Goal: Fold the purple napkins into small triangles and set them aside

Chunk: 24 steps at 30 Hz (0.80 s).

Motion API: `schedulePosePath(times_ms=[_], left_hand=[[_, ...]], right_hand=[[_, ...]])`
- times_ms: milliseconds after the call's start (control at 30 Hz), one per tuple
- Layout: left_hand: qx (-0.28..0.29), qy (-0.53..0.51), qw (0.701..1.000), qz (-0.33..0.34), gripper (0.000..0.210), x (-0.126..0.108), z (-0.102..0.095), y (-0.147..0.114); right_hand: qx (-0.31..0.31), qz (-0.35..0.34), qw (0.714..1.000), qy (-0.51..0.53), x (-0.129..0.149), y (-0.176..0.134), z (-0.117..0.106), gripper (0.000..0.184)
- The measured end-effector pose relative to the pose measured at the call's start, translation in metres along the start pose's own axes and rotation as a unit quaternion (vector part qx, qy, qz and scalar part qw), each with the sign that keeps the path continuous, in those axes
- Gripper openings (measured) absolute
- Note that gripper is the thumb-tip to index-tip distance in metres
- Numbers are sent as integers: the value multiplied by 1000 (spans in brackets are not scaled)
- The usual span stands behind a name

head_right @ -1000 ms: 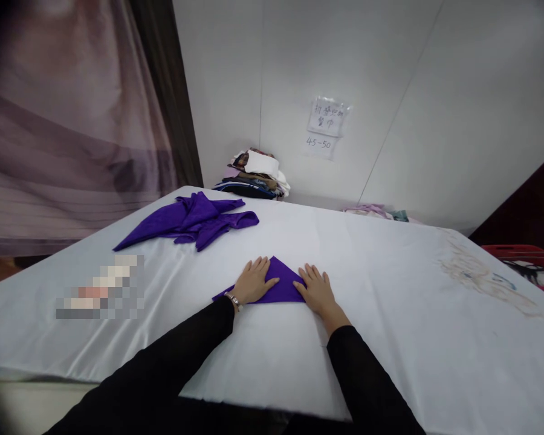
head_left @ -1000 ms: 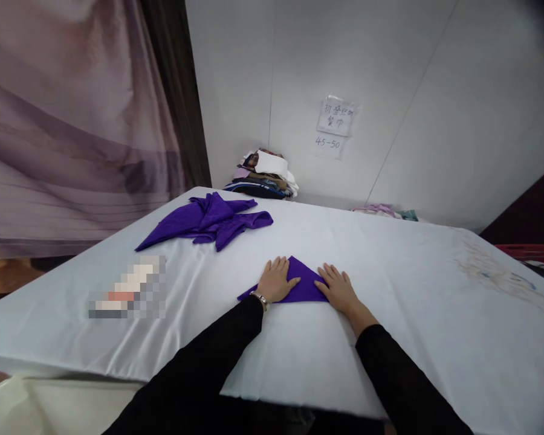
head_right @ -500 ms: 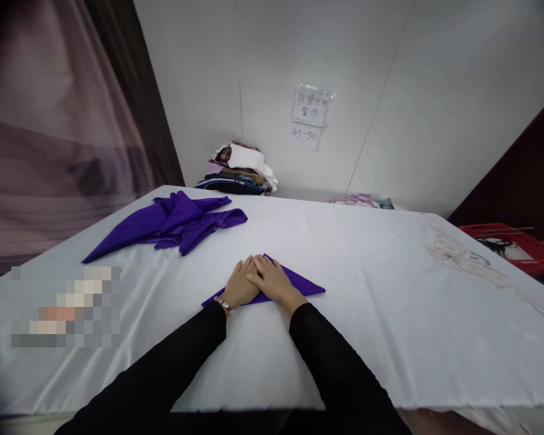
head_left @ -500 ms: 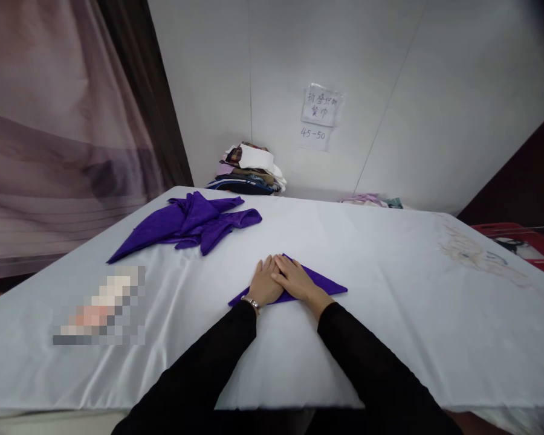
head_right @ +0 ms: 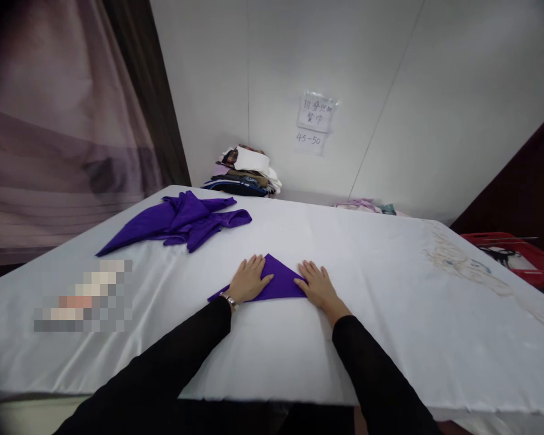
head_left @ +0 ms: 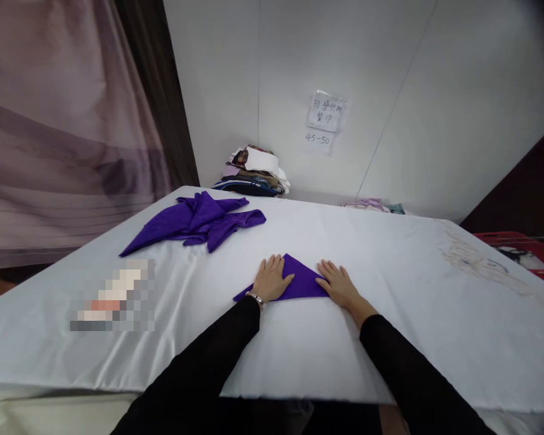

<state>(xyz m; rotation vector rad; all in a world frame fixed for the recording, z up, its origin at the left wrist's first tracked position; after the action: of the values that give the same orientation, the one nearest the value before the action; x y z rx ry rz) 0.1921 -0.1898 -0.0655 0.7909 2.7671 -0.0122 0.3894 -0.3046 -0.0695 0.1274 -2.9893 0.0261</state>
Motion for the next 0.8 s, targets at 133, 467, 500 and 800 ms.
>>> schedulePosePath(times_ms=[133,467,500,800], left_hand=[[6,-1,1000,-1,65,0,-3,0],[-8,28,1000,6,64,0,-2,3],[-12,37,999,11,62,0,-2,3],[-14,82,995,50,55,5,3,1]], right_hand=[[-2,66,997,-34,-32,-25,3,55],[-79,88,992,32,25,4,-28,57],[-86,48,994,56,45,18,-29,60],[-56,-114,979,162,95,70,-7,68]])
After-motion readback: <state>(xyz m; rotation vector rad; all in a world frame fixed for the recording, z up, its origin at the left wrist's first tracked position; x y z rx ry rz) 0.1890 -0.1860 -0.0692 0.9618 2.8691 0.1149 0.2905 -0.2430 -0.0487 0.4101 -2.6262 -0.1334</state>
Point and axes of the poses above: each hand's wrist, its own y-axis towards the middle knuckle, its own z-axis out of the palm, x = y × z, the point moved 2 cm from there along y, towards the middle knuckle, and after that the axes turned 15 degrees about -z, right-handed, at the moved point
